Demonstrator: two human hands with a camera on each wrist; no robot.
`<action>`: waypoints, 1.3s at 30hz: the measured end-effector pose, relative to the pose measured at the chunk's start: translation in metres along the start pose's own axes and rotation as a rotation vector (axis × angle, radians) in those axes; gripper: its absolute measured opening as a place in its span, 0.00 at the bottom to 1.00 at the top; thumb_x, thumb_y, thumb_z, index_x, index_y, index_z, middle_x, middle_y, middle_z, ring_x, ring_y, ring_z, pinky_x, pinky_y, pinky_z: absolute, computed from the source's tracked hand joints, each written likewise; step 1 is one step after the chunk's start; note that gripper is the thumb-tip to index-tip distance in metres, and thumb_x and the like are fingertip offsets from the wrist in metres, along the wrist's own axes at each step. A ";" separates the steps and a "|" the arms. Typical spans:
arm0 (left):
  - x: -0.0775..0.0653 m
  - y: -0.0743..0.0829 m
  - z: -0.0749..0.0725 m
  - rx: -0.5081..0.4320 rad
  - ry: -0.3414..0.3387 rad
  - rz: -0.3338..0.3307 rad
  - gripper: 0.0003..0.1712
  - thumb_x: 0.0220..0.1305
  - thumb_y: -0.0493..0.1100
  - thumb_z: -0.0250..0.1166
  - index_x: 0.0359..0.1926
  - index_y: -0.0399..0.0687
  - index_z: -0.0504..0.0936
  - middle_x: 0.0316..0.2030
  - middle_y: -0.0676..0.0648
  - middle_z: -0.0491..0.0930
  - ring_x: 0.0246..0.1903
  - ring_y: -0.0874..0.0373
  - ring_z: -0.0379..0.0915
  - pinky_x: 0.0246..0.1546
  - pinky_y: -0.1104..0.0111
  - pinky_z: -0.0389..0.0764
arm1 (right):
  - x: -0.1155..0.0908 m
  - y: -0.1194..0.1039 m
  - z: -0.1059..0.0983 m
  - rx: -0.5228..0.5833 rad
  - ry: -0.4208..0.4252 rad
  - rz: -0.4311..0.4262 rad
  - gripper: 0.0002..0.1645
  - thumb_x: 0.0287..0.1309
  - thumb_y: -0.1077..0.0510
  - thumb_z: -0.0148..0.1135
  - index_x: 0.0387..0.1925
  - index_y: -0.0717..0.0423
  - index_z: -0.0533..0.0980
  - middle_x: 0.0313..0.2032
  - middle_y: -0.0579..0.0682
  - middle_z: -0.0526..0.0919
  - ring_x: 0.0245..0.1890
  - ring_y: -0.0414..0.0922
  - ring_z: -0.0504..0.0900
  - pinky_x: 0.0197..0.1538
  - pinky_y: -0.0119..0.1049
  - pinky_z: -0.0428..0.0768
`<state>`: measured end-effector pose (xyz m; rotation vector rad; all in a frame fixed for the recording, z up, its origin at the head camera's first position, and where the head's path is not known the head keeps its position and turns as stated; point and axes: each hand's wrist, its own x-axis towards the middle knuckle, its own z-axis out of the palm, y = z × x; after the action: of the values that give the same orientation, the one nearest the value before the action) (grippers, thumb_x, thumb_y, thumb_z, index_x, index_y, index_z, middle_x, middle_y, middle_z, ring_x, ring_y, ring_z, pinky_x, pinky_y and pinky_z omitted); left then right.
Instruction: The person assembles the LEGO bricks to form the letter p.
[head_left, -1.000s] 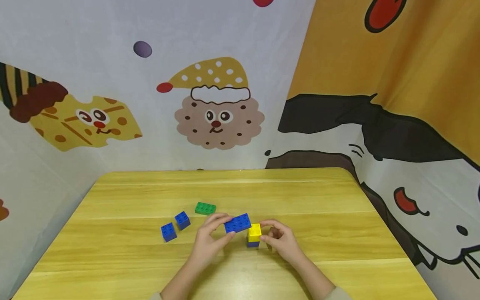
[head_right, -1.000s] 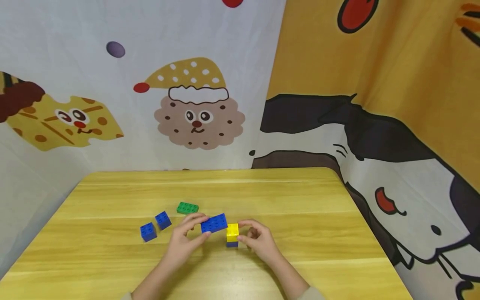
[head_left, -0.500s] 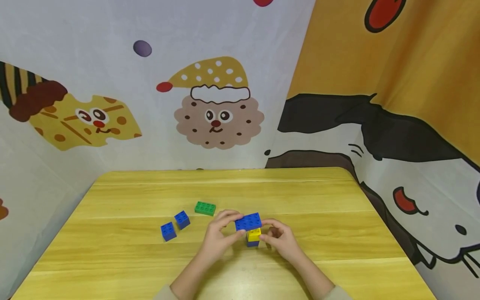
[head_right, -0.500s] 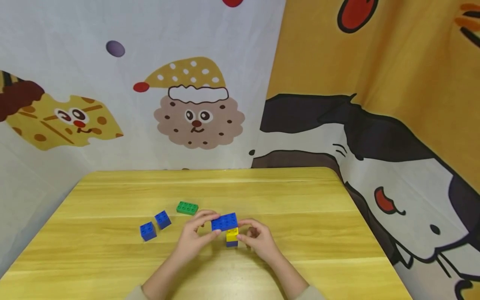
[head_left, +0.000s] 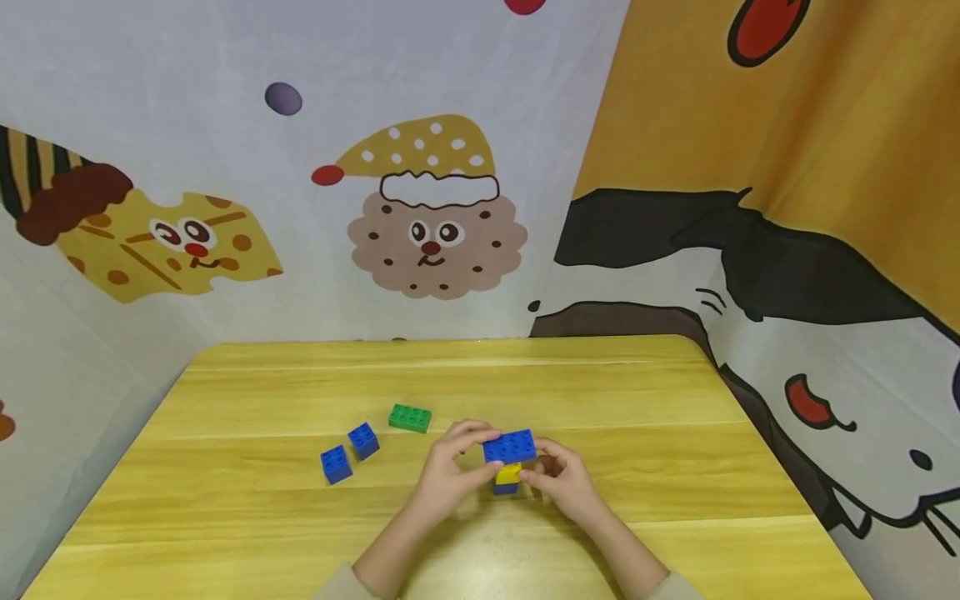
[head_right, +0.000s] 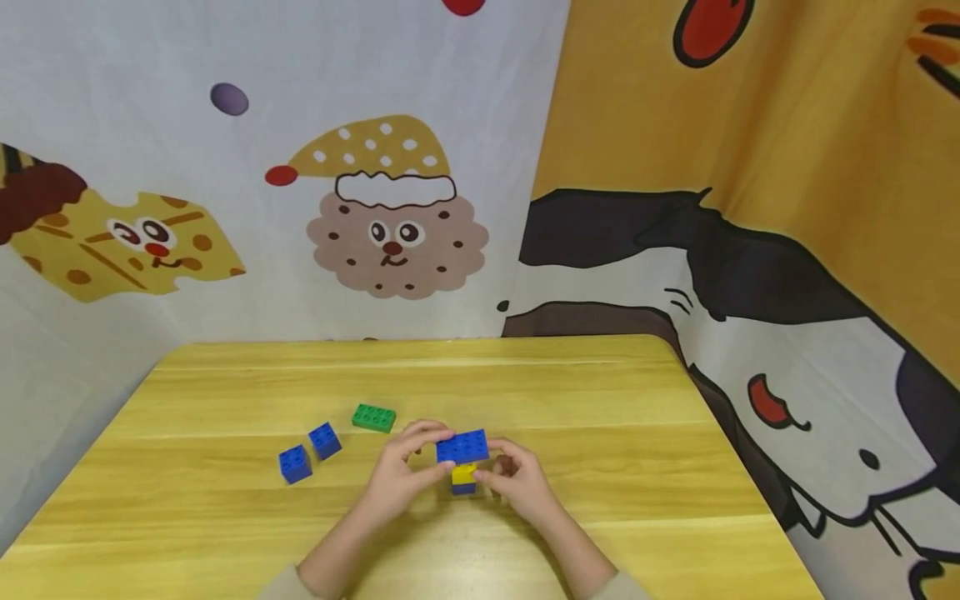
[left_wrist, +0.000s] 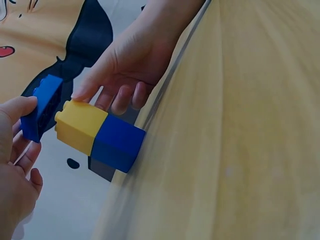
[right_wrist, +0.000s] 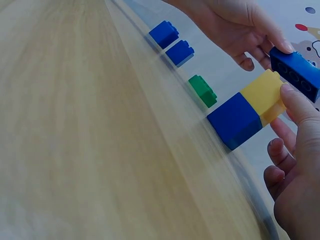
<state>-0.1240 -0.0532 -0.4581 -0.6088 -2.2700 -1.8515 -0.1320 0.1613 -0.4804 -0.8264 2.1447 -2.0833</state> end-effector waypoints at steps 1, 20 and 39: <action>0.000 0.001 0.001 0.002 0.000 -0.007 0.21 0.52 0.33 0.72 0.50 0.40 0.82 0.51 0.49 0.78 0.53 0.52 0.69 0.51 0.49 0.68 | 0.000 0.000 0.000 -0.003 -0.001 -0.004 0.19 0.57 0.74 0.61 0.50 0.61 0.77 0.20 0.55 0.74 0.14 0.62 0.65 0.11 0.41 0.67; -0.001 0.026 0.004 -0.024 -0.044 -0.031 0.20 0.52 0.30 0.71 0.48 0.36 0.82 0.49 0.41 0.78 0.53 0.50 0.70 0.54 0.48 0.67 | 0.000 0.002 0.001 -0.002 0.033 0.042 0.18 0.53 0.76 0.62 0.48 0.76 0.73 0.32 0.43 0.81 0.24 0.35 0.74 0.23 0.32 0.76; 0.005 -0.006 0.006 0.061 -0.112 0.059 0.20 0.54 0.39 0.72 0.50 0.48 0.83 0.48 0.58 0.77 0.51 0.59 0.71 0.56 0.60 0.71 | 0.000 0.028 -0.004 0.016 0.014 0.003 0.19 0.53 0.74 0.64 0.49 0.74 0.74 0.37 0.45 0.83 0.31 0.37 0.77 0.33 0.31 0.79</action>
<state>-0.1301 -0.0467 -0.4627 -0.7785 -2.3408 -1.7561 -0.1430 0.1639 -0.5067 -0.8090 2.1322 -2.1078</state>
